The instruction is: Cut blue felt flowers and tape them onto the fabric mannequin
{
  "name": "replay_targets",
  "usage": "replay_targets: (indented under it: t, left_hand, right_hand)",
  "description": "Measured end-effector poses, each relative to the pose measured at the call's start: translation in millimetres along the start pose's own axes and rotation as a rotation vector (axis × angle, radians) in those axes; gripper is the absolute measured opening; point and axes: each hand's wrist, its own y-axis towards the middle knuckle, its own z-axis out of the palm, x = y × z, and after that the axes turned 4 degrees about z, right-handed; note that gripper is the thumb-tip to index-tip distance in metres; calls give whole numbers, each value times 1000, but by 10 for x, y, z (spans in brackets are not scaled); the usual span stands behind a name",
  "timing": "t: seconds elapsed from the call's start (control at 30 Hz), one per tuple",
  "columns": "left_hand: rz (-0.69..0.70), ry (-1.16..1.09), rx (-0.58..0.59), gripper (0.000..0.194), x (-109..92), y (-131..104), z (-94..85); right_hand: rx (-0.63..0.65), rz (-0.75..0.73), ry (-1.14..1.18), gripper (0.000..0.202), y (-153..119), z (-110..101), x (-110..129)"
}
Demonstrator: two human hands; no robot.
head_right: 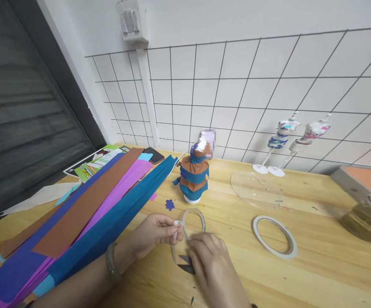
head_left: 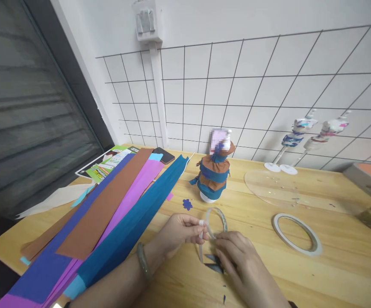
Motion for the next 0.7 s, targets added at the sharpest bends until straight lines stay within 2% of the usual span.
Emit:
replay_targets:
  t: [0.23, 0.5, 0.7]
  left_hand:
    - [-33, -70, -28, 35, 41, 31, -17]
    - [-69, -11, 94, 36, 121, 25, 17]
    - [-89, -28, 94, 39, 121, 29, 10]
  right_hand:
    - [31, 16, 23, 17, -29, 27, -31]
    - [52, 81, 61, 21, -24, 67, -98]
    - [42, 174, 43, 19, -4, 50, -122]
